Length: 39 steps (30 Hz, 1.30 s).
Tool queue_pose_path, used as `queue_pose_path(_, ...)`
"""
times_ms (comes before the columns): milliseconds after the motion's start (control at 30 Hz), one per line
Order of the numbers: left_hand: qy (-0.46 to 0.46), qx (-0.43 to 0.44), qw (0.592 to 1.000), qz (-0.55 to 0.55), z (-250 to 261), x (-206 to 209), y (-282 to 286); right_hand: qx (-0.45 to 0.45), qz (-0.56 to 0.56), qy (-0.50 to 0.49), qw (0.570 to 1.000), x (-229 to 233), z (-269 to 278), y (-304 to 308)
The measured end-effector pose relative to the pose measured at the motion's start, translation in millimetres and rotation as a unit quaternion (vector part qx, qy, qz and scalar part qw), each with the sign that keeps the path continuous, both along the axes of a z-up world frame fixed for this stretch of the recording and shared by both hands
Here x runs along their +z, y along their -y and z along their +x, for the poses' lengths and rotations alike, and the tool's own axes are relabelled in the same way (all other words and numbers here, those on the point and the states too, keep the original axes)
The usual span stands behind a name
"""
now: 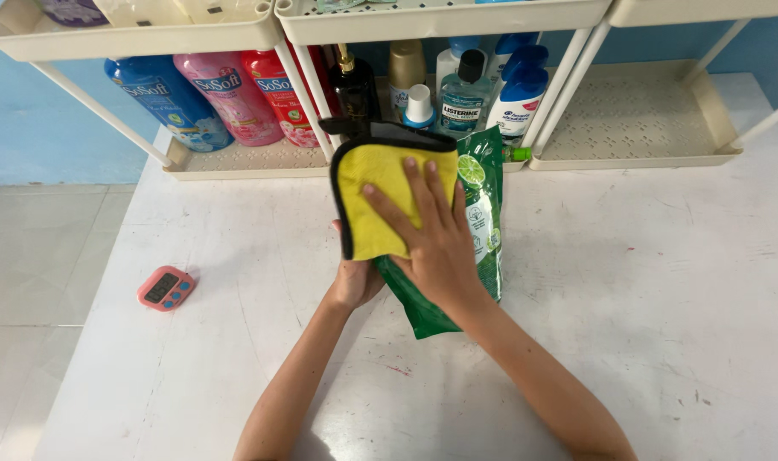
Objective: The person wipes the front and back of a Sunlight dish soap pouch and a Hand Wash pouch with a yellow cloth, then places them on a shelf. The person repeats this process for a second Hand Wash pouch, placing it on the shelf as well.
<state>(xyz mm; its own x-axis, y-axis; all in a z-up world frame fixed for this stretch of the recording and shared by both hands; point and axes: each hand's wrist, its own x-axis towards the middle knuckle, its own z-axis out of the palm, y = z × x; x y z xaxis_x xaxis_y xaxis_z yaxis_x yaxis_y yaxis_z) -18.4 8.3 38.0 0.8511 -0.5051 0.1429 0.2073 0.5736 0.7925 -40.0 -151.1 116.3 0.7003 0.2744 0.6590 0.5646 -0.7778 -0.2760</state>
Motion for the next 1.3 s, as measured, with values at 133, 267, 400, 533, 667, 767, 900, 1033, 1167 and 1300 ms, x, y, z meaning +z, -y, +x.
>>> queue_pose_path(133,0.034,-0.019,0.998,0.05,-4.2,15.1,-0.8,-0.071,0.04,-0.093,0.992,3.0,23.6,41.1)
queue_pose_path(267,0.013,-0.005,0.999,0.049,-0.6,15.3,2.1,-0.071,0.029,-0.09,0.993,3.9,14.8,32.4)
queue_pose_path(400,0.011,0.025,0.998,0.05,4.1,-9.4,-4.2,0.049,-0.02,-0.02,0.998,-5.1,-10.0,-3.4)
queue_pose_path(533,0.0,-0.007,0.997,-0.077,9.7,-26.1,-9.4,0.048,-0.043,-0.031,0.997,-0.6,4.1,11.8)
queue_pose_path(667,-0.009,0.05,0.993,0.105,6.2,-16.9,-9.0,-0.013,-0.019,-0.071,0.997,6.1,18.2,51.3)
queue_pose_path(767,-0.054,0.062,0.992,0.094,3.6,-2.7,-4.9,-0.03,0.058,-0.119,0.991,7.3,25.8,65.3)
queue_pose_path(900,-0.082,0.069,0.991,0.079,5.2,6.5,-2.4,-0.054,0.065,-0.185,0.979,7.6,28.7,66.6)
queue_pose_path(1033,-0.038,0.045,0.997,0.052,8.1,-6.3,-5.1,-0.081,-0.011,-0.052,0.995,-6.2,4.0,37.5)
queue_pose_path(1167,-0.091,0.031,0.995,-0.026,17.2,-16.2,-12.5,-0.008,-0.12,0.012,0.993,-29.8,-37.6,13.4)
queue_pose_path(1300,-0.039,0.061,0.997,0.005,13.8,-1.2,-8.3,-0.01,-0.195,0.066,0.978,-45.9,-81.9,26.5)
